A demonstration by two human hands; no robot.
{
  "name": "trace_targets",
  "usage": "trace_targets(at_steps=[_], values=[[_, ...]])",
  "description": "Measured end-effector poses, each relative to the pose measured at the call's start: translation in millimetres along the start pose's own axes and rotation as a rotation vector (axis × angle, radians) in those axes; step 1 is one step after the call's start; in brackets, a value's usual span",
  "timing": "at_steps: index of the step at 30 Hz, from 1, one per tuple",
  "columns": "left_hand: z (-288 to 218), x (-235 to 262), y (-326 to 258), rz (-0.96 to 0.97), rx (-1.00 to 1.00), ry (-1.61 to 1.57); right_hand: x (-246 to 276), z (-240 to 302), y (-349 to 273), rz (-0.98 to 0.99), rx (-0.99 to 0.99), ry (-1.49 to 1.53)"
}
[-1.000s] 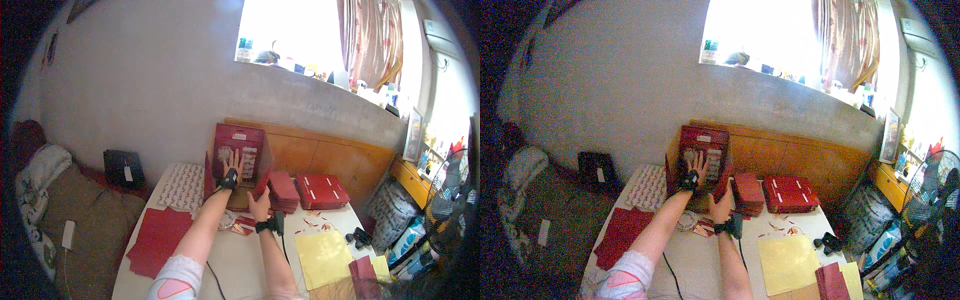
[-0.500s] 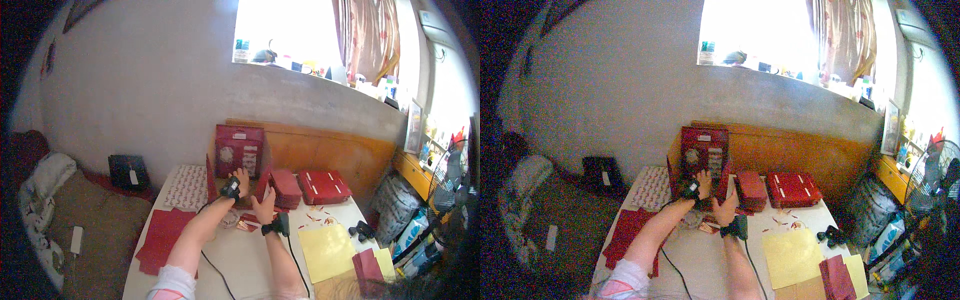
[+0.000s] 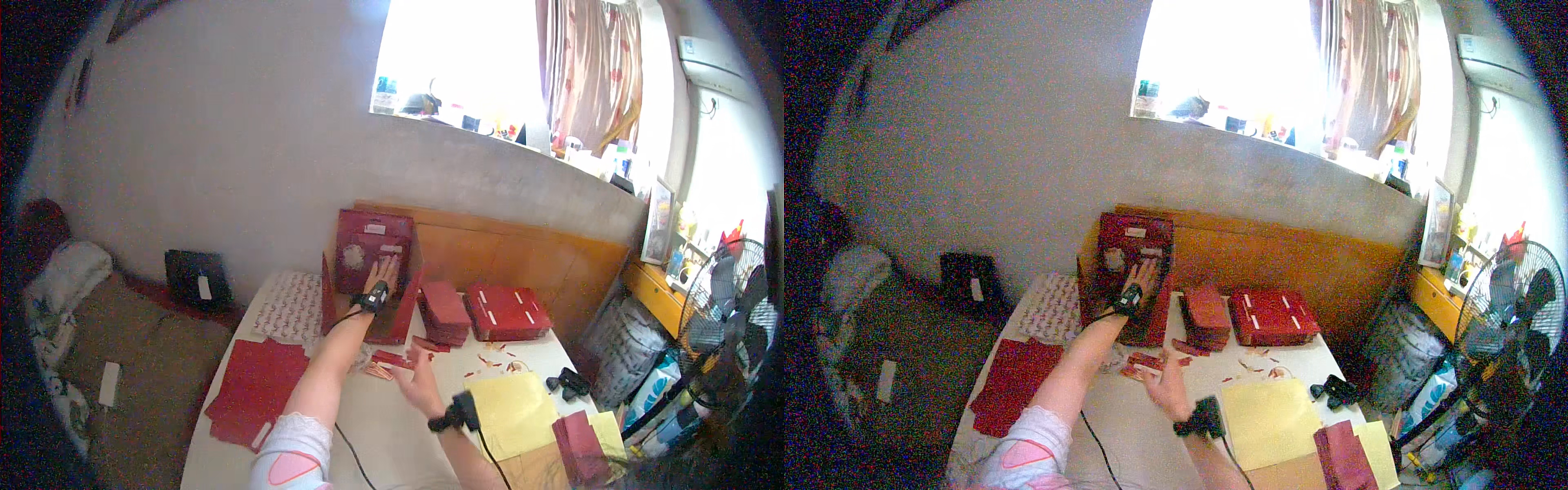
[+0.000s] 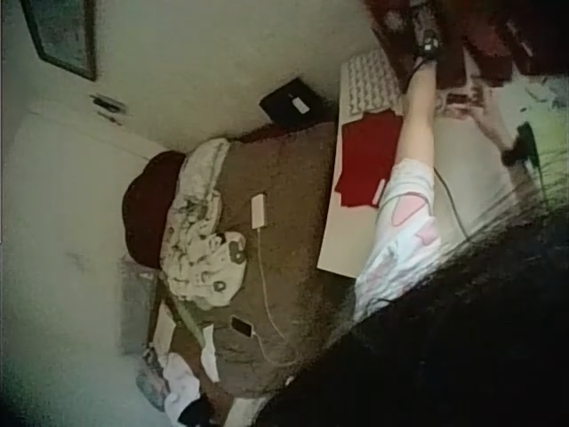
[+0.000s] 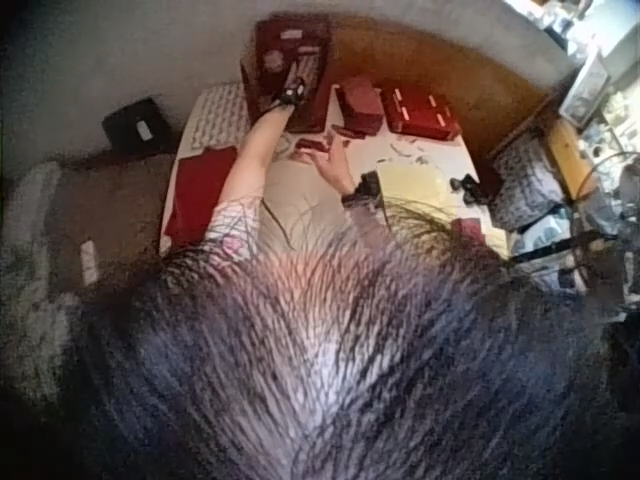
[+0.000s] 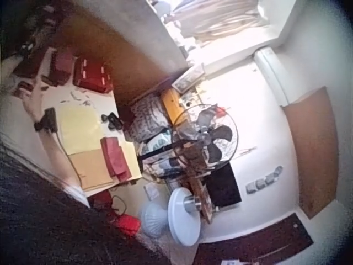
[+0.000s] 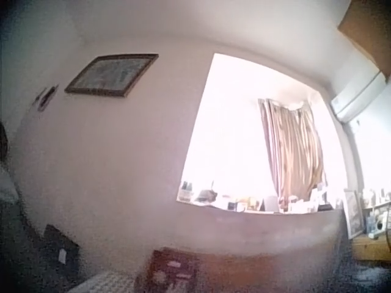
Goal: Assembling a red decorative paper box or envelope packaging.
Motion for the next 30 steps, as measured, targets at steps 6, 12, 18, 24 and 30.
trace_targets(at_steps=[6,12,18,24,30], values=[[-16,88,64,0.269,-0.118,-1.15,61,15,-71,0.076,-0.066,0.034],[-9,39,48,0.229,0.047,-1.01,69,23,-129,0.145,-0.168,0.13],[-30,76,75,0.307,-0.074,-1.048,37,-147,-253,0.855,-0.02,-1.102],[-17,53,54,0.251,-0.064,-0.984,97,50,-129,0.083,-0.143,-0.009],[-31,51,73,0.276,-0.023,-1.126,29,-142,-267,0.824,-0.157,-0.915]])
Point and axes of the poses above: each hand's wrist, its own y-axis towards the middle knuckle, its own x-axis out of the back of the hand, z = x × y, the point moved 9 cm from there along y, towards the middle knuckle, and after that the axes turned 15 degrees about x, right-handed, at the moved point
